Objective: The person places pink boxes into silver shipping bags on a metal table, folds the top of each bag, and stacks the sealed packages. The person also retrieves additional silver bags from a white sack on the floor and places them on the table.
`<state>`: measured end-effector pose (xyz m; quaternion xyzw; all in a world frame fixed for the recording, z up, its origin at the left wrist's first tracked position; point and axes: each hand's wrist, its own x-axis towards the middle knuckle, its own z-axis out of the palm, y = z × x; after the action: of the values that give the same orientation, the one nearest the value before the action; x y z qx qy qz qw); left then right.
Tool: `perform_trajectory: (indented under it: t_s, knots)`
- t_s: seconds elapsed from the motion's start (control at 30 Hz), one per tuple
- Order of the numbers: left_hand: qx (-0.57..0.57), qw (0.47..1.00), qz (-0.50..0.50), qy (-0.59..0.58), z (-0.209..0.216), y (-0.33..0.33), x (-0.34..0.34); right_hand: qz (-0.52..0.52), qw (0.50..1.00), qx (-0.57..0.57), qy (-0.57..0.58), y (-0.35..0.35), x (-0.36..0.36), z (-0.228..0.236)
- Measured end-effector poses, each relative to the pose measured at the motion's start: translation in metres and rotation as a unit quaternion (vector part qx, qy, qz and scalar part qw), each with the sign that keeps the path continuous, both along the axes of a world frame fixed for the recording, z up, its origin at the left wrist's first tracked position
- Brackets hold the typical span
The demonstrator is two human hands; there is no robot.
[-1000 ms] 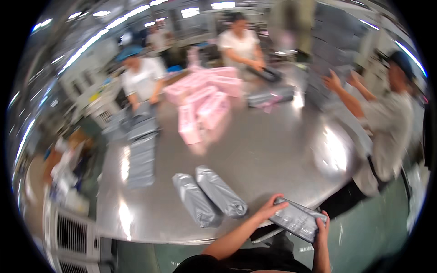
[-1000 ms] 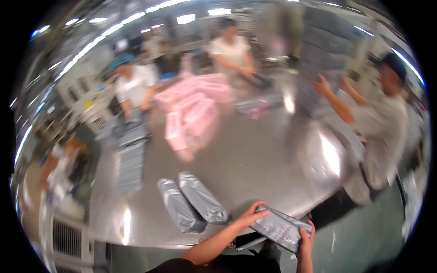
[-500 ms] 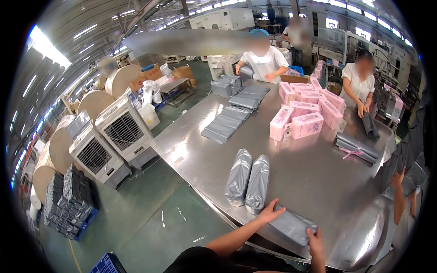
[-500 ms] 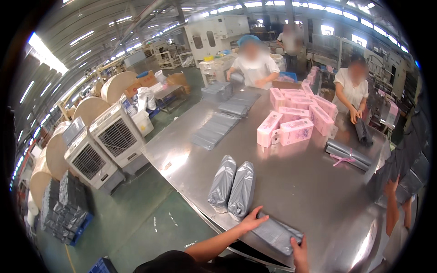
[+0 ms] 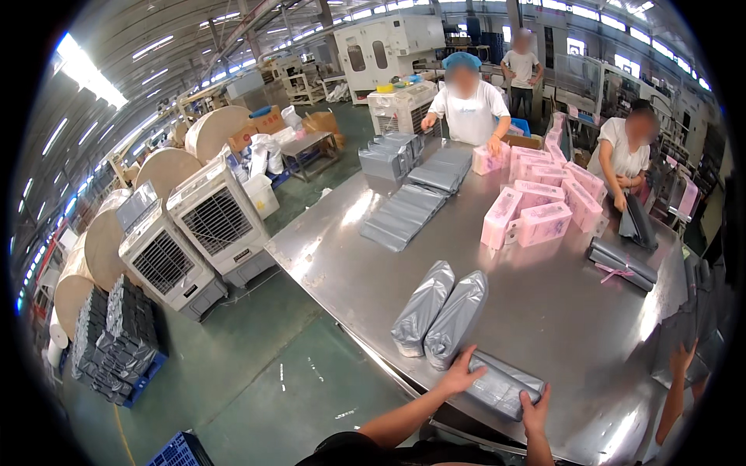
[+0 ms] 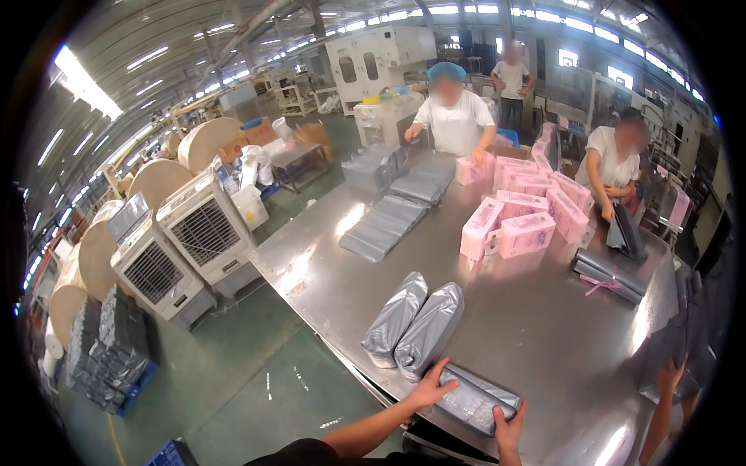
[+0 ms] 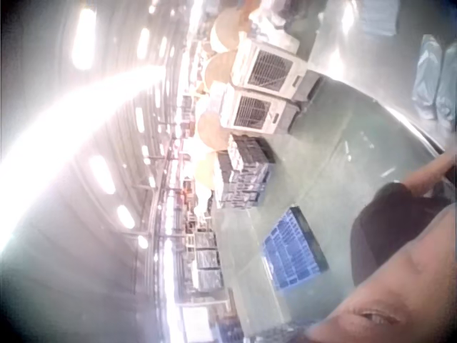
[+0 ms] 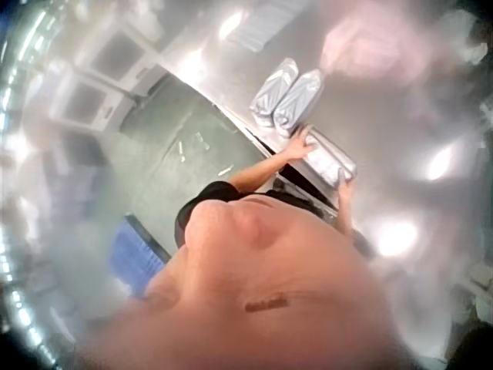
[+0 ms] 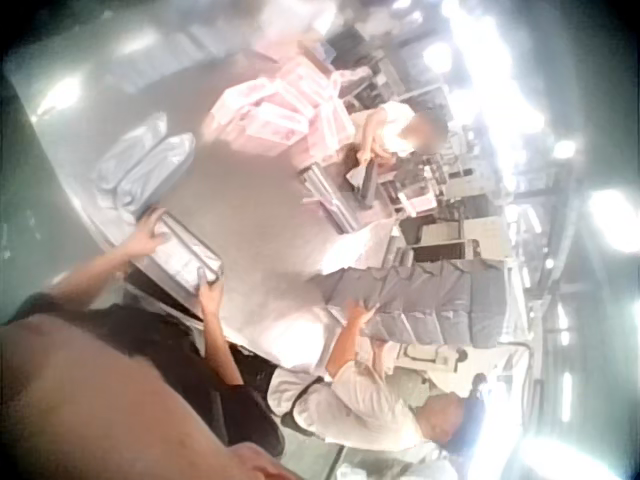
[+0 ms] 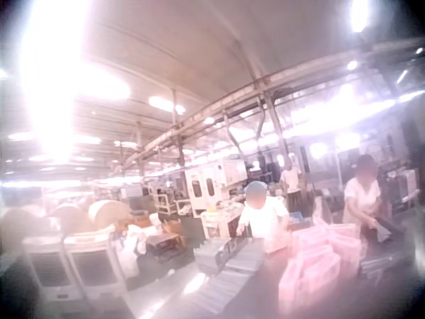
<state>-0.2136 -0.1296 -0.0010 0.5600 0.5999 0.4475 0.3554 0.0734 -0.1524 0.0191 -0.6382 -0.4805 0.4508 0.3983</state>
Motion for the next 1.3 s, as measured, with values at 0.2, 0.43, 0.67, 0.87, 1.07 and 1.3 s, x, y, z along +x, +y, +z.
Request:
perform_trajectory:
  t_s: [0.2, 0.43, 0.67, 0.87, 1.07, 1.3]
  knots:
    - [0.079, 0.937, 0.002, 0.339, 0.061, -0.058, 0.067, 0.003, 0.999, -0.051, 0.018, -0.048, 0.059, 0.0]
    - [0.1, 0.904, -0.182, 0.375, 0.08, -0.084, 0.12, -0.009, 0.997, -0.009, 0.075, -0.062, 0.105, 0.016]
    - [-0.043, 0.911, -0.41, 0.01, 0.142, -0.041, 0.18, 0.296, 0.908, 0.241, -0.175, -0.018, 0.113, 0.202]
    - [-0.124, 0.913, -0.379, -0.083, 0.11, -0.019, 0.208, 0.324, 0.906, 0.185, -0.201, 0.017, 0.139, 0.18]
    - [-0.167, 0.915, -0.364, -0.056, 0.111, -0.009, 0.205, 0.365, 0.914, 0.072, -0.161, 0.035, 0.152, 0.168]
    - [-0.257, 0.799, -0.483, -0.249, 0.131, 0.034, 0.164, 0.374, 0.921, 0.081, 0.078, 0.053, 0.182, 0.149]
